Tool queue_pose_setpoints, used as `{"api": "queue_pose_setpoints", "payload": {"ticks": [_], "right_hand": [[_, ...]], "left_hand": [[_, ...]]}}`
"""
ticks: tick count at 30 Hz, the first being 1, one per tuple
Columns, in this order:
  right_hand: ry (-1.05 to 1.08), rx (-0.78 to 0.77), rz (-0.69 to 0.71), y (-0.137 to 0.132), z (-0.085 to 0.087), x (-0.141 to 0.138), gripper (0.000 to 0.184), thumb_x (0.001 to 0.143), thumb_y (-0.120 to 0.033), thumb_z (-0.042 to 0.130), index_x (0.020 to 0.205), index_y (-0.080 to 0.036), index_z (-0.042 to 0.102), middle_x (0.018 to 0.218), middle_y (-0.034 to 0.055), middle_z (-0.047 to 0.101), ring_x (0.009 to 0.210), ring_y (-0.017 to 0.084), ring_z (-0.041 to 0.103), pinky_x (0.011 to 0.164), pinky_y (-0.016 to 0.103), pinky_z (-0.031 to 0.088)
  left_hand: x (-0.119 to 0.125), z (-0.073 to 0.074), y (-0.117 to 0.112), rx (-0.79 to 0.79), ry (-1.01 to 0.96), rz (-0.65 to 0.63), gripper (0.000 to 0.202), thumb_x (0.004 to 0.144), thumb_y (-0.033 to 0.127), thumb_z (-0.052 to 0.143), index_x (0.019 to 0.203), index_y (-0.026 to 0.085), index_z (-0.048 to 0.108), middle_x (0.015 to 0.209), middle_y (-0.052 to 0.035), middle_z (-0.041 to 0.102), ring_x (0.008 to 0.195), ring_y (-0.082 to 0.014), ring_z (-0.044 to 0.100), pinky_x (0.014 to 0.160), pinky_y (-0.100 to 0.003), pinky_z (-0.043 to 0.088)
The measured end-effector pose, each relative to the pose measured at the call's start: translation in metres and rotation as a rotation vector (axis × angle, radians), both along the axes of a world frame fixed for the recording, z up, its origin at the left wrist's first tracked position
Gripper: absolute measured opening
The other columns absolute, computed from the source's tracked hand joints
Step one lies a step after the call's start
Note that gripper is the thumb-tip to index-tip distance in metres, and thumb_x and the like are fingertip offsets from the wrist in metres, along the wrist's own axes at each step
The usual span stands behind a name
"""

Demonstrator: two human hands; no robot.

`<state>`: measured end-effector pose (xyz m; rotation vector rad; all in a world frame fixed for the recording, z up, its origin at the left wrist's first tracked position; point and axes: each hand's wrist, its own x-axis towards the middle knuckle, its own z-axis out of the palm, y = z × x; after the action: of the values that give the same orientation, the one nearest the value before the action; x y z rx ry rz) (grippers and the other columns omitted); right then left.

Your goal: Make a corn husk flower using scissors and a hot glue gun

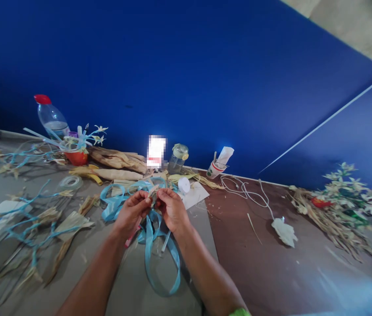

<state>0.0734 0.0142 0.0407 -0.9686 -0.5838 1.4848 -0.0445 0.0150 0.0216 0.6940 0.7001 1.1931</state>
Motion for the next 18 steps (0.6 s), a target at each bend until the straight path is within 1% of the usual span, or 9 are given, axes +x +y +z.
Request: {"api": "queue_pose_setpoints", "payload": {"ticks": [2,4,6,8,10,12,15,18], "right_hand": [[-0.05,0.001,0.008,0.0002,-0.001,-0.0002,0.019,0.058,-0.03,0.071,0.057,-0.017,0.058,0.051,-0.0052,0.049,0.047,0.007,0.04,0.048,0.021,0.03],[-0.123,0.024,0.0,0.0001,-0.002,-0.0007,0.027,0.065,-0.037,0.067,0.052,-0.017,0.055,0.049,-0.0047,0.048,0.046,0.008,0.039,0.048,0.022,0.03],[-0.202,0.059,-0.023,-0.0006,-0.0025,-0.0015,0.029,0.068,-0.038,0.064,0.051,-0.017,0.054,0.048,-0.0051,0.047,0.046,0.008,0.038,0.049,0.023,0.029],[-0.261,0.081,-0.025,-0.002,-0.0018,-0.0025,0.02,0.065,-0.033,0.066,0.057,-0.017,0.058,0.049,-0.0059,0.048,0.048,0.008,0.038,0.05,0.023,0.03],[-0.292,0.093,0.002,-0.0038,-0.0004,-0.0038,0.01,0.061,-0.026,0.067,0.064,-0.017,0.062,0.054,-0.0056,0.053,0.051,0.008,0.041,0.052,0.022,0.032],[-0.303,0.101,0.039,-0.0053,0.0009,-0.0051,0.008,0.061,-0.023,0.066,0.067,-0.018,0.064,0.058,-0.0046,0.056,0.053,0.009,0.044,0.055,0.023,0.034],[-0.321,0.103,0.054,-0.0064,0.0012,-0.006,0.006,0.063,-0.023,0.064,0.066,-0.018,0.064,0.058,-0.0042,0.056,0.054,0.009,0.044,0.056,0.023,0.036],[-0.378,0.137,-0.02,-0.0071,0.0008,-0.005,0.009,0.064,-0.023,0.065,0.071,-0.019,0.063,0.062,-0.0039,0.056,0.058,0.01,0.047,0.058,0.024,0.038]], "left_hand": [[-0.0007,-0.0006,0.0008,-0.012,-0.003,0.002,0.023,0.061,0.023,0.079,0.071,0.015,0.06,0.063,0.0028,0.055,0.049,-0.0045,0.044,0.043,-0.016,0.031],[-0.0009,-0.0009,0.0015,-0.019,-0.002,0.009,0.024,0.06,0.023,0.08,0.069,0.015,0.059,0.062,0.003,0.054,0.05,-0.0048,0.044,0.044,-0.016,0.032],[-0.0008,-0.0016,0.0022,-0.015,0.005,0.021,0.024,0.059,0.023,0.08,0.067,0.015,0.059,0.06,0.0033,0.054,0.05,-0.0052,0.045,0.045,-0.016,0.033],[-0.0004,-0.0029,0.0029,0.003,0.019,0.037,0.024,0.059,0.024,0.08,0.066,0.015,0.059,0.059,0.0033,0.053,0.049,-0.0057,0.046,0.045,-0.017,0.032],[-0.0001,-0.0044,0.0035,0.023,0.033,0.05,0.024,0.06,0.024,0.08,0.066,0.015,0.058,0.059,0.0032,0.054,0.049,-0.006,0.045,0.045,-0.018,0.031],[-0.0001,-0.0053,0.0037,0.039,0.043,0.061,0.023,0.061,0.024,0.079,0.066,0.016,0.058,0.059,0.0031,0.054,0.048,-0.0061,0.045,0.045,-0.018,0.03],[-0.001,-0.0061,0.0039,0.059,0.075,0.081,0.022,0.061,0.025,0.078,0.067,0.016,0.059,0.057,0.0035,0.053,0.047,-0.006,0.042,0.045,-0.019,0.03],[-0.0021,-0.0084,0.0047,0.084,0.129,0.095,0.021,0.063,0.026,0.077,0.067,0.016,0.059,0.054,0.0047,0.05,0.045,-0.0056,0.04,0.044,-0.019,0.028]]}}
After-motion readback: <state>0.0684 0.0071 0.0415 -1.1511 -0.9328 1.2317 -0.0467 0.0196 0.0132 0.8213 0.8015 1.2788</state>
